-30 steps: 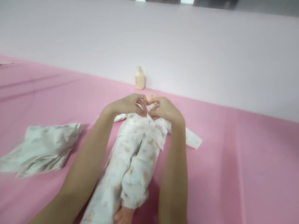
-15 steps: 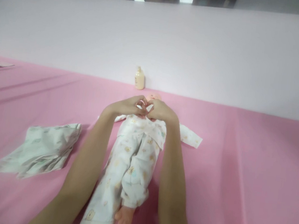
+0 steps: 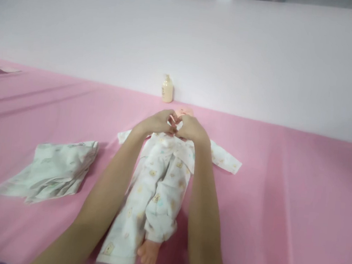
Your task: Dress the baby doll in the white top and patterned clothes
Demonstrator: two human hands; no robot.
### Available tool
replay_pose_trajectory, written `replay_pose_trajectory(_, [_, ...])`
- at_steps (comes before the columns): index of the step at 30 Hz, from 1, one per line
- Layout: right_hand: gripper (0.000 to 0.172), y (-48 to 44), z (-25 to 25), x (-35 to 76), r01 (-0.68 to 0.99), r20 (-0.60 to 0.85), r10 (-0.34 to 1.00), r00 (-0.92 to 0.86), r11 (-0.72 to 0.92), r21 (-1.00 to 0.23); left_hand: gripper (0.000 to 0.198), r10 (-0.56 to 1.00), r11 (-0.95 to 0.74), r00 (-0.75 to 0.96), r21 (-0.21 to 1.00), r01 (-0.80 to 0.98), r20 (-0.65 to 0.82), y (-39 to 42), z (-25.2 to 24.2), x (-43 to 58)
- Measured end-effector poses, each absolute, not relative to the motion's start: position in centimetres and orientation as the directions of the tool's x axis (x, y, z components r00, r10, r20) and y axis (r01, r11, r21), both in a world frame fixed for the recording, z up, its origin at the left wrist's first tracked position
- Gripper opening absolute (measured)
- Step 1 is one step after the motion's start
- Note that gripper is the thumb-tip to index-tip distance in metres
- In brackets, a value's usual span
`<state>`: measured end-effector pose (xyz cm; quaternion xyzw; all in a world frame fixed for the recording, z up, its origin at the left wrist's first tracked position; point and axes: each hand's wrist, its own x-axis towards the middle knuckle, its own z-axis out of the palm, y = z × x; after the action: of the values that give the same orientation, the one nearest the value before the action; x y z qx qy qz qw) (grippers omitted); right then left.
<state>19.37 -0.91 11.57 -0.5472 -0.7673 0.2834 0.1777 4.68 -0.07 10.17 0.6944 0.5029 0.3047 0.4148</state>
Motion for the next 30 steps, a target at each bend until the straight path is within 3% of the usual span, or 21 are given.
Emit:
replay_pose_trajectory(8, [0.042, -0.9, 11.5, 19.0, 0.782, -0.022, 0.940, -0.341, 0.271, -0.561, 0.033, 0.960, -0.159, 0.277, 0.881, 0.445, 0.034, 0.1, 10.0, 4.6])
replay_pose_trajectory(13, [0.050, -0.3, 11.1, 20.0, 0.664, -0.065, 0.920, -0.387, 0.229, -0.712, 0.037, 0.953, -0.148, 0.302, 0.890, 0.431, 0.013, 0.2, 10.1, 4.2])
replay_pose_trajectory(17, [0.043, 0.0, 10.8, 20.5, 0.507, -0.086, 0.912, -0.401, 0.142, -0.850, 0.039, 0.956, -0.179, 0.291, 0.859, 0.480, 0.037, 0.2, 10.2, 3.8])
replay_pose_trajectory(23, [0.035, 0.4, 10.1, 20.1, 0.423, -0.077, 0.912, -0.403, 0.111, -0.899, 0.040, 0.961, -0.156, 0.277, 0.848, 0.506, 0.012, 0.5, 10.0, 3.4])
replay_pose_trajectory(30, [0.030, 1.4, 9.3, 20.6, 0.186, -0.023, 0.950, -0.313, 0.038, -0.982, 0.035, 0.956, -0.147, 0.291, 0.934, 0.326, 0.049, 0.5, 10.0, 3.3])
